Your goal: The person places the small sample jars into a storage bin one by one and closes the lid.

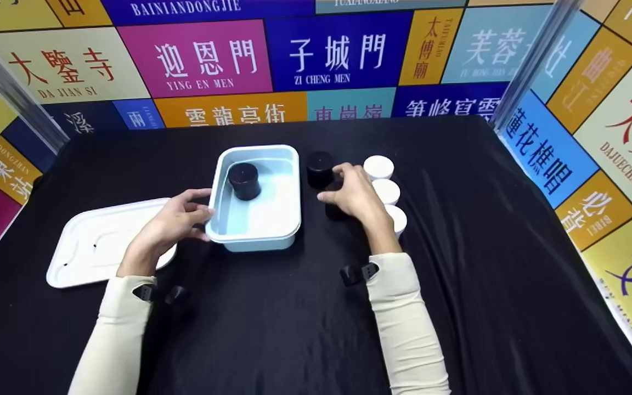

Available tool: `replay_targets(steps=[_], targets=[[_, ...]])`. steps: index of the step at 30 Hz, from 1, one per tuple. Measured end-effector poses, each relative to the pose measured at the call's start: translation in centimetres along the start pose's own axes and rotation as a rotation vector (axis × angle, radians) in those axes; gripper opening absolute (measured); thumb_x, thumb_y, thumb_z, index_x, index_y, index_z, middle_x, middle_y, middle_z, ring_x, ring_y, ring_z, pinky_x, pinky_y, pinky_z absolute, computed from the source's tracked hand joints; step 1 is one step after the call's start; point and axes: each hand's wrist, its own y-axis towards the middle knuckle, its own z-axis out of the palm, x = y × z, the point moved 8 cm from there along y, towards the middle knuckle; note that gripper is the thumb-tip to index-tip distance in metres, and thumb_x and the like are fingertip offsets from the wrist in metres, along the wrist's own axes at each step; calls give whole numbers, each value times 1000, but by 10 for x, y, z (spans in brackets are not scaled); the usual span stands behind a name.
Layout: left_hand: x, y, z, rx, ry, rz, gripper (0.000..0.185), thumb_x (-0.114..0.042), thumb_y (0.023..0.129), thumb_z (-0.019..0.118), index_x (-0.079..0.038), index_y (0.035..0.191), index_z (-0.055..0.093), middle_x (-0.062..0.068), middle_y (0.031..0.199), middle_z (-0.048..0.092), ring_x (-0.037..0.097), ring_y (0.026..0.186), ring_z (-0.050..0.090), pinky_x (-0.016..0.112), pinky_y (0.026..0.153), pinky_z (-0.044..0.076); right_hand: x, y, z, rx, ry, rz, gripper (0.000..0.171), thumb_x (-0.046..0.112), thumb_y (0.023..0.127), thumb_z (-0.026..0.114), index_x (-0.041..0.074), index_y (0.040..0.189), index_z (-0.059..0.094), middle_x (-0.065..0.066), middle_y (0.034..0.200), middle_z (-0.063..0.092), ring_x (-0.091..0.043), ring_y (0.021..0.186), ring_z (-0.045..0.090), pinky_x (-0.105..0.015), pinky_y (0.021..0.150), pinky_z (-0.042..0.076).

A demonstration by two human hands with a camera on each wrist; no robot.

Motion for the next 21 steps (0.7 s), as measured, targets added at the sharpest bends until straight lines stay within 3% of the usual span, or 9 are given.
replay_targets(steps=[10,21], targets=[[-3,2,-1,2,-8,1,52,0,98,55,0,147,38,27,116,60,20,77,66,29,57,65,-14,7,6,6,-15,19,83,26,83,81,1,149,39,-27,151,44,-42,143,40,-54,124,33],[1,2,-1,-3,12,-16,52,-1,99,55,-1,148,38,29,120,60,22,79,67,30,57,66,-23,5,13,23,-51,33,82,22,82,81,-1,148,38,-30,151,42,-44,140,42,-54,123,34]])
